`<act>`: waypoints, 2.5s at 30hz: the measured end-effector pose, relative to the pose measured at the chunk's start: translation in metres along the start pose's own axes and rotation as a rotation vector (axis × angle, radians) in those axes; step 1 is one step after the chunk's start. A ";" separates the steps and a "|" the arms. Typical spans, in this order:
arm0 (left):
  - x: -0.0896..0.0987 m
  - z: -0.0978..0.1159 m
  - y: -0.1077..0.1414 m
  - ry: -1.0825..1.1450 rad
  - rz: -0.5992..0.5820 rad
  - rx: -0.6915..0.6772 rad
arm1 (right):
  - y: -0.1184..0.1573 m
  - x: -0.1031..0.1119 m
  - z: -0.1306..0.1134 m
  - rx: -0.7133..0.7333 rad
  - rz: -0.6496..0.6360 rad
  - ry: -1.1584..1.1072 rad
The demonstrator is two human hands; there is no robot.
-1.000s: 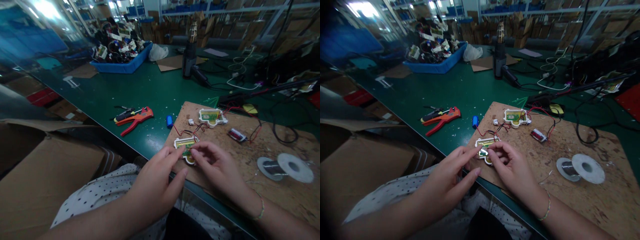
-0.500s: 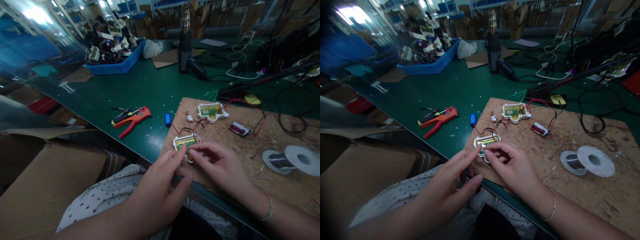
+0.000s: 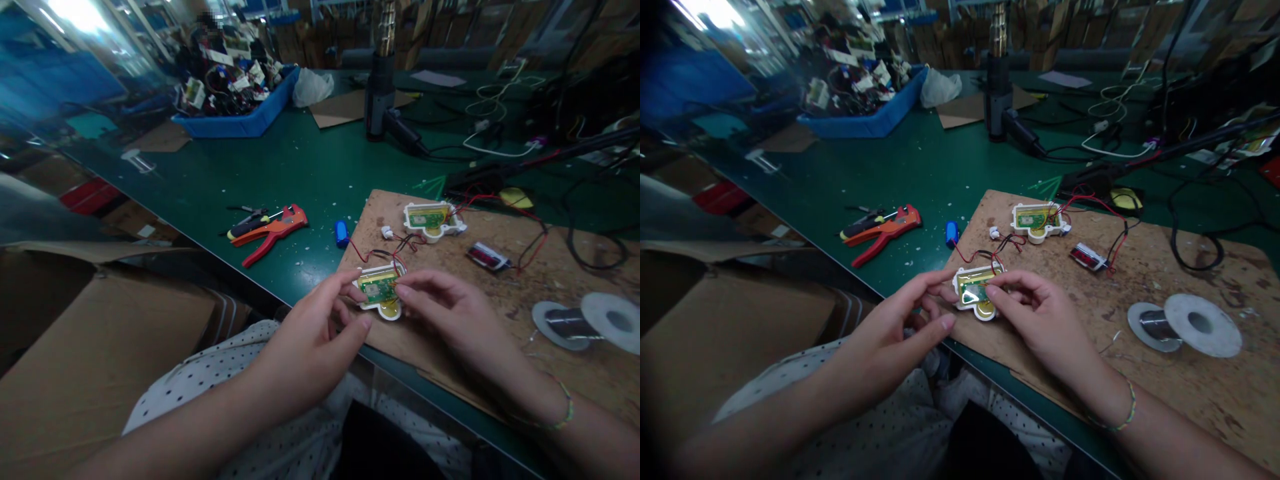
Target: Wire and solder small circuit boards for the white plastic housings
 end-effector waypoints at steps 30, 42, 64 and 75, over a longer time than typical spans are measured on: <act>-0.007 -0.004 -0.036 -0.232 0.001 -0.288 | 0.026 -0.016 -0.032 0.568 -0.026 0.591; -0.008 -0.009 -0.038 -0.179 0.006 -0.253 | 0.023 -0.012 -0.037 0.577 -0.035 0.747; -0.010 -0.005 -0.035 -0.251 0.014 -0.285 | 0.022 -0.025 -0.037 0.576 -0.117 0.492; -0.005 0.001 -0.025 -0.283 0.021 -0.230 | 0.003 -0.011 0.004 -0.030 -0.007 -0.222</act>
Point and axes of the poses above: each hand's wrist, its own y-axis away from the middle knuckle, its own x-axis out of the back of the hand, z = x × y, the point moved 7 cm from there along -y, towards the middle knuckle, and after that the axes turned 1 degree about z, right-handed, at the moved point
